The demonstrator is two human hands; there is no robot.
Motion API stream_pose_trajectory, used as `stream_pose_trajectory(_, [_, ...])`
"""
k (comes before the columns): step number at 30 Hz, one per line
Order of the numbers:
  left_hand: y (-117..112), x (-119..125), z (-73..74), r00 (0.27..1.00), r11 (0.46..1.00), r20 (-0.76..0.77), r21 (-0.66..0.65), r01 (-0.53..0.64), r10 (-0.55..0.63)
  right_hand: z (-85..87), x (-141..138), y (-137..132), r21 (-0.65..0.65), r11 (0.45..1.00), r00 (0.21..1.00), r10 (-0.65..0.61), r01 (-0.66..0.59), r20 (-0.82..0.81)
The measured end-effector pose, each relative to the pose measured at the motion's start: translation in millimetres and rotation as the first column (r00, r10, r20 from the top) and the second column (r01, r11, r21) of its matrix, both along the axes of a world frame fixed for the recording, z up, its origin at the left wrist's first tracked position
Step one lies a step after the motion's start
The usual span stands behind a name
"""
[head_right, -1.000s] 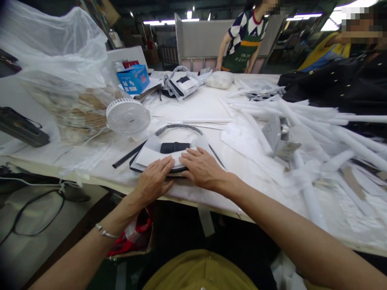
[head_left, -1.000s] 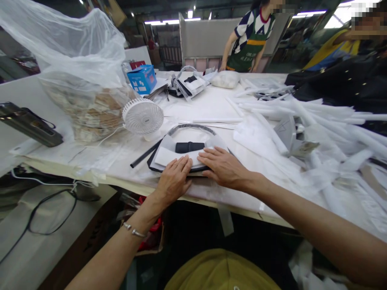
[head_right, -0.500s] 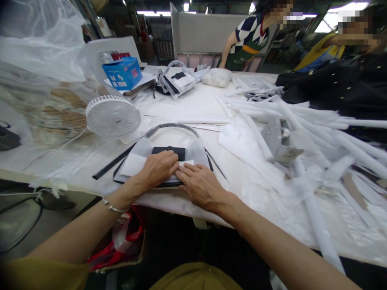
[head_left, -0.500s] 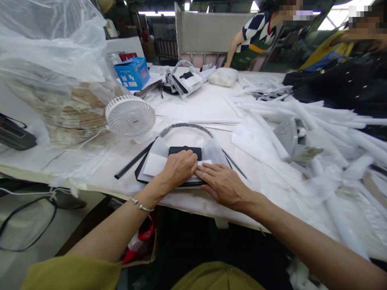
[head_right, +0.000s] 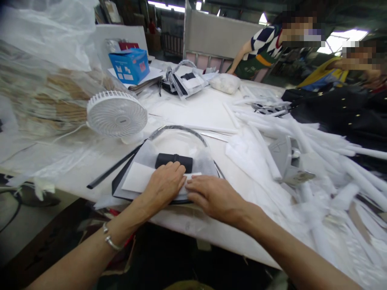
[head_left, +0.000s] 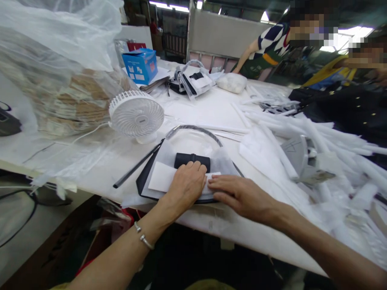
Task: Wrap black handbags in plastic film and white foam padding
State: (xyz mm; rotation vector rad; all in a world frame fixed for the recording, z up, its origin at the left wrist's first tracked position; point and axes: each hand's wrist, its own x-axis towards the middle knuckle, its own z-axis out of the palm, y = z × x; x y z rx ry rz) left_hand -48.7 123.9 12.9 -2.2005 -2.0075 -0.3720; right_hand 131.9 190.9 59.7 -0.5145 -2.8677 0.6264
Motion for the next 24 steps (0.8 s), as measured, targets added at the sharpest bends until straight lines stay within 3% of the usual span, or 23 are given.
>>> stream_pose_trajectory(2, [-0.3, -1.1, -1.1, 1.0, 1.0, 0.014, 0.005, 0.007, -0.007, 17.0, -14.7, 21.6, -0.053, 0.99, 0.991, -0.129, 0.128, -0.027])
stream_pose_trajectory(4, [-0.9, -1.6, -1.2, 0.999, 1.0, 0.032, 0.006, 0.013, -0.014, 28.1, -36.6, 47.7, -0.048, 0.946, 0.948, -0.319, 0.319, 0.017])
stream_pose_trajectory(6, [-1.8, -1.6, -0.6, 0.999, 1.0, 0.046, 0.006, 0.016, -0.017, 30.3, -62.1, 74.1, -0.057, 0.872, 0.862, -0.467, 0.486, 0.2])
stream_pose_trajectory(9, [-3.2, -1.8, 0.6, 0.998, 1.0, 0.057, 0.004, 0.015, -0.015, 19.7, -94.6, 105.7, -0.092, 0.778, 0.72, -0.52, 0.621, 0.46])
stream_pose_trajectory(13, [-4.7, -2.9, 2.2, 0.998, 1.0, 0.061, 0.016, 0.022, -0.023, 1.9, -108.4, 125.1, -0.154, 0.727, 0.681, -0.517, 0.669, 0.518])
stream_pose_trajectory(17, [-7.0, -6.0, 5.7, 0.991, 0.992, 0.047, -0.017, 0.125, -0.124, -1.9, -96.9, 128.4, -0.264, 0.698, 0.723, -0.516, 0.665, 0.459])
stream_pose_trajectory(21, [-8.3, -9.6, 9.2, 0.969, 0.969, 0.076, -0.047, 0.241, -0.237, -0.5, -87.1, 128.4, -0.316, 0.716, 0.773, -0.501, 0.623, 0.389])
stream_pose_trajectory(24, [-7.3, -10.6, 9.6, 0.959, 0.961, 0.094, -0.04, 0.273, -0.268, -2.8, -88.0, 129.1, -0.281, 0.755, 0.793, -0.483, 0.592, 0.372])
